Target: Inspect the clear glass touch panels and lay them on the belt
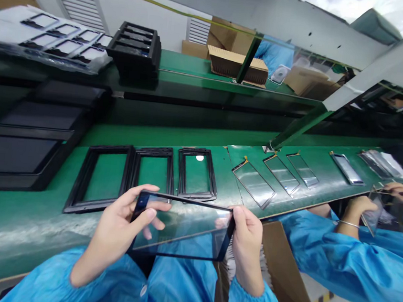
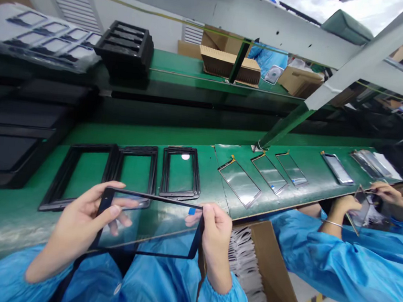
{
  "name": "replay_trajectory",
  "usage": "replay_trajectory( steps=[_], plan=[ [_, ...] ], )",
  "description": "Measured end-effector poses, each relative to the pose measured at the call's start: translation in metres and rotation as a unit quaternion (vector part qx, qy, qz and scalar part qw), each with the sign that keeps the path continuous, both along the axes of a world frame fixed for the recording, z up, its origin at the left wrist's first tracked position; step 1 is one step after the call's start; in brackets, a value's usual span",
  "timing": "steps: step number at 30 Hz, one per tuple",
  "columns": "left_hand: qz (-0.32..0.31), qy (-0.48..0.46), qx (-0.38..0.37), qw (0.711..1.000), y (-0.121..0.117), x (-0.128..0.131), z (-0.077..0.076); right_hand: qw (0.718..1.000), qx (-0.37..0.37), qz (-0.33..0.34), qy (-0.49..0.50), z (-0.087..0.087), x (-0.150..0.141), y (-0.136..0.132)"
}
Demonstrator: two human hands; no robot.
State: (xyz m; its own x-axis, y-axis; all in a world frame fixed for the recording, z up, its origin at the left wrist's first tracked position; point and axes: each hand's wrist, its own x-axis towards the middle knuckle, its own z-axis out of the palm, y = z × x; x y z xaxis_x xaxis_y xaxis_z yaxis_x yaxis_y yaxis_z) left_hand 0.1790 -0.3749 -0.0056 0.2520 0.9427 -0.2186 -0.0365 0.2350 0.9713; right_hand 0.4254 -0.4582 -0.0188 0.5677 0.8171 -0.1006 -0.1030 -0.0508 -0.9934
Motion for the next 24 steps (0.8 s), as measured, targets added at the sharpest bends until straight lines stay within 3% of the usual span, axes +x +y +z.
replay_trajectory(
  steps=[6, 12, 15, 17, 20, 22, 24],
  plan=[
    [0.027, 0.006, -0.017, 0.999, -0.006, 0.006, 0.011, 1.0, 0.001, 0.008, -0.014, 0.001, -0.001, -0.005],
    [0.001, 0.007, 0.0, 1.0, -0.002, -0.002, -0.012, 0.999, 0.02, -0.012, 0.029, -0.001, -0.004, -0.003],
    [-0.01, 0.06, 0.091, 0.994, 0.002, -0.004, -0.017, 0.999, 0.019, 0.015, 0.035, 0.0, -0.004, -0.006],
    [-0.027, 0.157, 0.232, 0.96, 0.008, -0.003, -0.011, 1.0, 0.008, 0.024, 0.013, 0.002, -0.006, -0.01],
    [-0.125, 0.279, 0.431, 0.849, 0.021, 0.004, 0.002, 0.999, -0.001, 0.028, -0.017, 0.005, -0.011, -0.014],
    [-0.197, 0.284, 0.492, 0.799, 0.031, 0.009, 0.01, 0.999, -0.003, 0.029, -0.03, 0.005, -0.014, -0.016],
    [-0.22, 0.272, 0.517, 0.781, 0.037, 0.013, 0.014, 0.999, -0.006, 0.027, -0.035, 0.004, -0.016, -0.017]
  ],
)
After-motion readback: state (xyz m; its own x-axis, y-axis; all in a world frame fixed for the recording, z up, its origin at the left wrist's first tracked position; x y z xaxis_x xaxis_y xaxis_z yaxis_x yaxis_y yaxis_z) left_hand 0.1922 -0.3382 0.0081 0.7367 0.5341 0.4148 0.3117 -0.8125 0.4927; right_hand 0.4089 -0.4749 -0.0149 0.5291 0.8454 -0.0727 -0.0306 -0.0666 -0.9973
